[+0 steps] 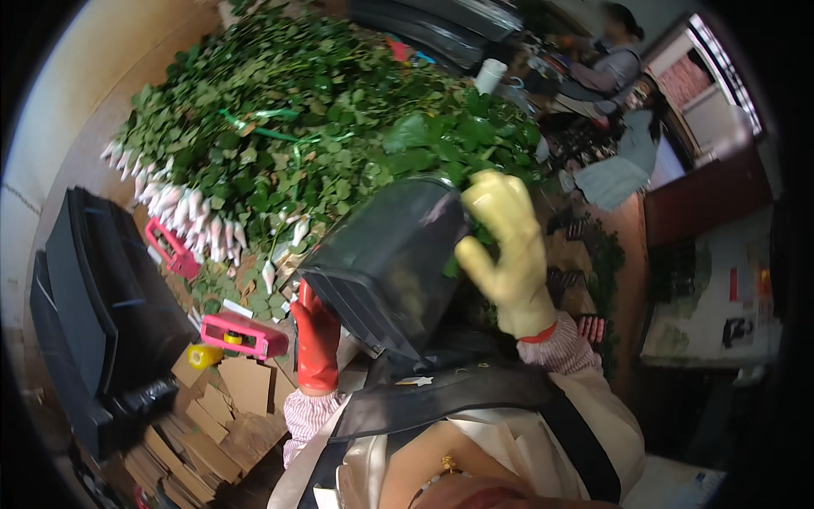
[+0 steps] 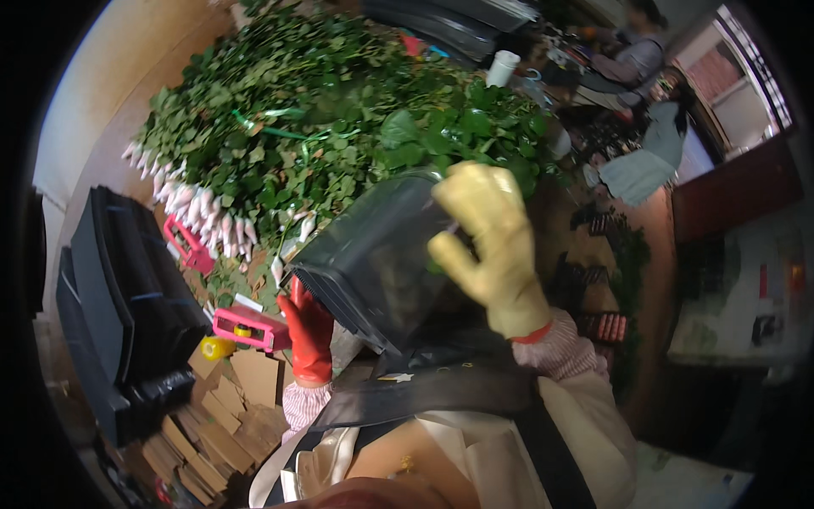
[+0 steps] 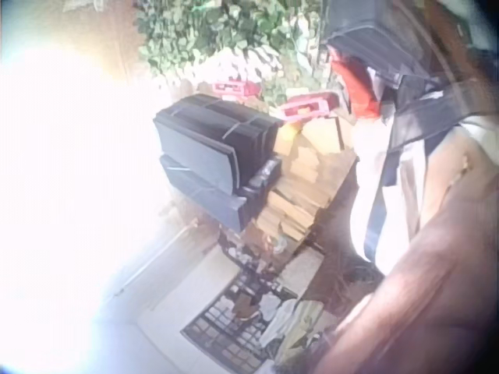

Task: The person places green leafy stems into a black plastic tray, then inserts white flower buds into the tray alongside the leaves. The person repeats this process, arranging multiple stems and buds in the tray.

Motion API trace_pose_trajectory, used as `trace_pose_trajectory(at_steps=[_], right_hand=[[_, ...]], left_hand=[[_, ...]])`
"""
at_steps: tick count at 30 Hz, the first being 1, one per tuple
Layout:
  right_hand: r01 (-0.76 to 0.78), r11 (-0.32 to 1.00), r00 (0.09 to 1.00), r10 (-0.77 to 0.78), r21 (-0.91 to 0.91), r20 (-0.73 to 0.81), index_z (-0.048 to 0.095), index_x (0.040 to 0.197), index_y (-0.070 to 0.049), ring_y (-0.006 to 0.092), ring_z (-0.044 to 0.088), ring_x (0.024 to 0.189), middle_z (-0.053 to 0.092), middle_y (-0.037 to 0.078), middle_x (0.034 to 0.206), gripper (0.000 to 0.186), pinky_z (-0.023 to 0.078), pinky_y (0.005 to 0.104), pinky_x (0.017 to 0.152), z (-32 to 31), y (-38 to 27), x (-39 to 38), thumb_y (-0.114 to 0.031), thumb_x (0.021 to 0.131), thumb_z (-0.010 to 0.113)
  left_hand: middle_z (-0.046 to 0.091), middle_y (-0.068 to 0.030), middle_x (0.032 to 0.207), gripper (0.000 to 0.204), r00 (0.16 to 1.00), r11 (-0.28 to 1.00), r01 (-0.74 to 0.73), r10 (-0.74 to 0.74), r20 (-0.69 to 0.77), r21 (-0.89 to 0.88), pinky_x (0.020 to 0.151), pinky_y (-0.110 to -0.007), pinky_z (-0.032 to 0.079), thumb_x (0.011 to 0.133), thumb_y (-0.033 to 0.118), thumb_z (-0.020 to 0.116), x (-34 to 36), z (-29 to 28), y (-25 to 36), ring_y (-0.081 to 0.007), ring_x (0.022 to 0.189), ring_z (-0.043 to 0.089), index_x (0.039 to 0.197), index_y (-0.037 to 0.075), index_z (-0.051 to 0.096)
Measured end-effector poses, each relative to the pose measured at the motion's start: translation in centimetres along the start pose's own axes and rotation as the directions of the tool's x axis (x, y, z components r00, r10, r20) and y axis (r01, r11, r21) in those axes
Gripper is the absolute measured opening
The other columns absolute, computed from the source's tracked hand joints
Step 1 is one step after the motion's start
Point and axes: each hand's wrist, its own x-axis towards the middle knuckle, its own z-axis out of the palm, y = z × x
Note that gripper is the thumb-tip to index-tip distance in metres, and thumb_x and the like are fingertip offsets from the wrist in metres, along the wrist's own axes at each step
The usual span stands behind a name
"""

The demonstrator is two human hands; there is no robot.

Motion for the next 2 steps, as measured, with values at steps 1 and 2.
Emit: trace_pose_trajectory(at_steps=[1,2], right_hand=[[-0.191,0.978,0.947,0.160,-0.087,-0.279,0.060,0.135,0.004,0.0400,0.060,0.124,0.061,0.024,0.134,0.060,0.045,0.0475,0.109,0.7,3.0,-4.7,-0.024,0.085,0.078],[-0.404,0.912,0.850,0.402,0.068,-0.341,0.047,0.152,0.001,0.0383,0.055,0.135,0.053,0.025,0.149,0.074,0.042,0.0449,0.116,0.9,4.6,-8.2,-0.030,0.092,0.078]], left_hand=[[0.035,-0.0173,0.167,0.112,0.987,0.988,-0.121,0.110,0.115,0.091,0.124,-0.047,0.030,0.089,0.089,0.043,0.5,4.4,2.7,-0.0323,0.154,0.035,0.166,0.010,0.026],[0.031,-0.0197,0.168,0.115,0.964,0.974,-0.182,0.150,0.221,0.134,0.124,-0.047,0.029,0.087,0.091,0.043,0.5,6.9,4.1,-0.0342,0.155,0.031,0.167,0.011,0.023]])
